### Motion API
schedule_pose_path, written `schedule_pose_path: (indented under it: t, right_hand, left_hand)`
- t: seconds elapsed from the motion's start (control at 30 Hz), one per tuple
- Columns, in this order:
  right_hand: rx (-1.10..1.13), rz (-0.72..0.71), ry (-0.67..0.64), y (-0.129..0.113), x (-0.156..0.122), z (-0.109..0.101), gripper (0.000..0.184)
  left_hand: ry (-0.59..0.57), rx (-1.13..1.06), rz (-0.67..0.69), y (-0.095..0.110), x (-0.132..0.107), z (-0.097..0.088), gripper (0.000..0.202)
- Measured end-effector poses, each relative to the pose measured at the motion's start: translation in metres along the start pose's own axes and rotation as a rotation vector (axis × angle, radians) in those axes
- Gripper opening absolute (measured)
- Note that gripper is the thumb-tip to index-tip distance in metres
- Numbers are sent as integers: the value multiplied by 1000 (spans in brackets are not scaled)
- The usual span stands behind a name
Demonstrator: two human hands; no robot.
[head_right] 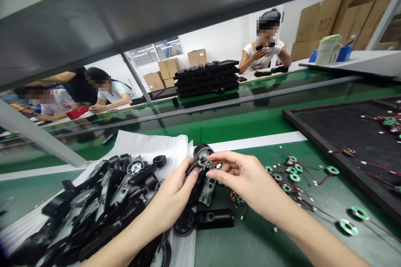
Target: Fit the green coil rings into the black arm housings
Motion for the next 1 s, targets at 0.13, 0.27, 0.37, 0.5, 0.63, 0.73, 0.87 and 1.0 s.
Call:
schedule_pose_path:
  t: [0.13, 0.27, 0.37, 0.5, 0.63, 0.73, 0.87, 1.0]
  right_hand:
    - [-110, -65, 52, -5, -1, -3, 26]
    - [-166, -85, 102, -5, -2, -5, 29]
    - [-145, -70, 73, -5, -2, -3, 29]
    - [-202, -53, 40, -4, -1, -2, 27]
    - [-234, -39, 74, -2, -1, -1, 27]
    - [-278, -63, 128, -2, -2, 0, 26]
    - [-381, -96, 311, -2, -6, -8, 26]
    - [-224, -136, 184, 3, 0, -5, 32]
  left_hand:
    - [19, 43, 10, 0, 0, 0, 26]
    - [37, 71, 15, 0, 0, -1, 24]
    - [20, 87, 15, 0, 0, -1, 24]
    - [-5, 119, 6, -1, 0, 1, 27]
    - [-28, 133, 10, -1, -2, 5, 29]
    - [-29, 133, 18, 0, -2, 5, 31]
    - [-26, 157, 8, 0, -2, 4, 33]
    - [-32, 183, 29, 2, -2, 6, 33]
Point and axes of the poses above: each hand's wrist, its own x-axis towards the middle knuckle, its own z-axis out of the palm, y = z × x, the point moved 6 cm from there along x, towards the middle knuckle, and after that the axes turned 5 degrees about -y, right-handed, at the moved point
